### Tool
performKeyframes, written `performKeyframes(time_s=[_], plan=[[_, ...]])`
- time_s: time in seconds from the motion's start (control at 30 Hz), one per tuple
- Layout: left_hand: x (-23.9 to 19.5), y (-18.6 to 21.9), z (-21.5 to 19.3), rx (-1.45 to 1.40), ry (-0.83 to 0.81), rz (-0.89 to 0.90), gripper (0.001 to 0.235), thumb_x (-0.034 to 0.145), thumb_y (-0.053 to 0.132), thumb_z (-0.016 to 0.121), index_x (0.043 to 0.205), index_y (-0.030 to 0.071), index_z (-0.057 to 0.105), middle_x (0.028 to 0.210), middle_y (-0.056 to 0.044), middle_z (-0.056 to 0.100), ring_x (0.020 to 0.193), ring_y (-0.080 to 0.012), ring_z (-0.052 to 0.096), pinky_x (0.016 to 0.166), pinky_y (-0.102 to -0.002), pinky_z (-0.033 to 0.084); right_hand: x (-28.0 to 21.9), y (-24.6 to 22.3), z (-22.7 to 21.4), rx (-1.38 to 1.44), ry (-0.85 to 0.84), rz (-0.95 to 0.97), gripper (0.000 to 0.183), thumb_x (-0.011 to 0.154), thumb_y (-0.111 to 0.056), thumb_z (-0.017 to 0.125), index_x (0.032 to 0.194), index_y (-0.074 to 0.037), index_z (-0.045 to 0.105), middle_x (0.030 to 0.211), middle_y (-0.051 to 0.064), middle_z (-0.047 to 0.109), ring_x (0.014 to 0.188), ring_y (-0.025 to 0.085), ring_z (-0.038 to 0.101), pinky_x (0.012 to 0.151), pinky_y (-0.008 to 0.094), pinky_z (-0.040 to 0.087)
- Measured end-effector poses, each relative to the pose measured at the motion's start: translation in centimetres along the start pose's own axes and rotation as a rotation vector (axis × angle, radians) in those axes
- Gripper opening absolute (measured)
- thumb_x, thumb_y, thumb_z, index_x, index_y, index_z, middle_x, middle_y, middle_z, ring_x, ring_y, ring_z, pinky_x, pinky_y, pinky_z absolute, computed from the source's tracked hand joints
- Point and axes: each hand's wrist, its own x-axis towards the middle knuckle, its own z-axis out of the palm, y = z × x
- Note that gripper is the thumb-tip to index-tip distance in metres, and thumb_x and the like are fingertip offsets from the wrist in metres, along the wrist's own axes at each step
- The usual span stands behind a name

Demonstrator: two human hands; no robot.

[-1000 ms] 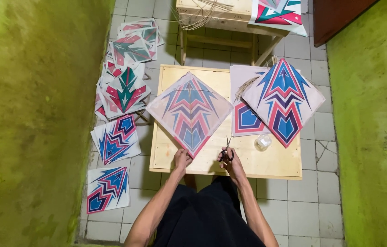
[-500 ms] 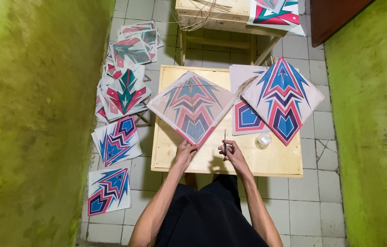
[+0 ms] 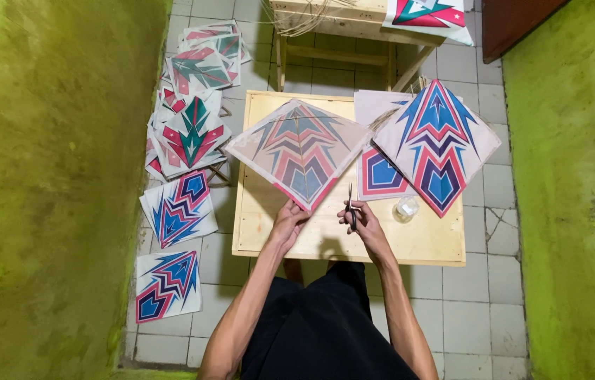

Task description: A person is seen trimming the edges of kite paper with scissors and folding them over the wooden frame to assemble a kite.

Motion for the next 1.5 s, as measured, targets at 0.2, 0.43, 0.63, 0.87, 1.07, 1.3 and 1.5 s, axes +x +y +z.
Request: performKeyframes(time_s=[0.2,0.43,0.63,0.87,1.07,1.3,1.5], plan=[[-0.3,-0.3,0.4,0.012,0.007,0.027,0.083,0.081,-0.011,0.071,0.154,0.012,0.040,0.124,-0.006,0.067,0.103,-0.0170,0.071,0.082,-0.032,0.065,0.0,-0.5,0.2,-0.021,-0.055,-0.048,0.049,0.096,-0.024,0.070,0.136,-0.002,0.054,0.105,0.017,0.069,0.094,0.019,0.067,0.066,0.021,0.052],[0.1,-0.7,0.4,0.030,-0.030,0.123,0.078,0.080,-0.013,0.071,0.149,0.013,0.046,0.118,-0.007,0.069,0.106,-0.0171,0.070,0.084,-0.035,0.064,0.7,-0.8,0.5,0.005,-0.030,-0.076,0.052,0.094,-0.024,0.072,0.136,-0.001,0.053,0.109,0.019,0.070,0.096,0.020,0.068,0.068,0.022,0.053],[-0.8,-2.2,0.5,0.065,-0.062,0.164,0.075,0.080,-0.011,0.074,0.146,0.014,0.049,0.114,-0.008,0.070,0.106,-0.0170,0.070,0.087,-0.035,0.063,1.7,2.2,1.5,0.137,0.249,-0.067,0.057,0.088,-0.012,0.080,0.131,-0.003,0.043,0.120,0.023,0.067,0.098,0.022,0.072,0.068,0.023,0.059],[0.3,-5.9,0.1,0.092,-0.148,0.185,0.084,0.080,-0.011,0.076,0.153,0.012,0.042,0.121,-0.013,0.069,0.112,-0.0211,0.068,0.093,-0.036,0.059,3.3,4.2,1.8,0.386,0.415,-0.100,0.056,0.085,-0.009,0.082,0.128,-0.014,0.048,0.097,0.007,0.067,0.080,0.018,0.072,0.069,0.028,0.060],[0.6,-7.8,-0.5,0.110,-0.181,0.164,0.090,0.081,-0.011,0.076,0.157,0.014,0.036,0.121,-0.014,0.069,0.113,-0.0211,0.068,0.094,-0.035,0.058,2.1,1.4,3.2,0.413,0.462,-0.177,0.046,0.081,-0.003,0.082,0.116,-0.014,0.056,0.086,0.001,0.065,0.074,0.013,0.068,0.069,0.029,0.060],[0.9,-7.2,0.0,0.141,-0.183,0.170,0.091,0.080,-0.011,0.076,0.158,0.015,0.036,0.122,-0.016,0.070,0.111,-0.0223,0.069,0.092,-0.035,0.059,2.3,2.2,2.5,0.383,0.445,-0.193,0.044,0.079,-0.004,0.084,0.112,-0.015,0.057,0.081,-0.006,0.064,0.070,0.007,0.065,0.066,0.021,0.058],[-0.2,-6.5,0.7,0.122,-0.165,0.162,0.083,0.079,-0.011,0.077,0.151,0.013,0.044,0.117,-0.013,0.073,0.105,-0.0190,0.072,0.086,-0.031,0.062,2.2,0.7,4.0,0.420,0.508,-0.237,0.046,0.079,0.000,0.084,0.114,-0.012,0.058,0.077,-0.004,0.062,0.065,0.007,0.064,0.064,0.024,0.060]])
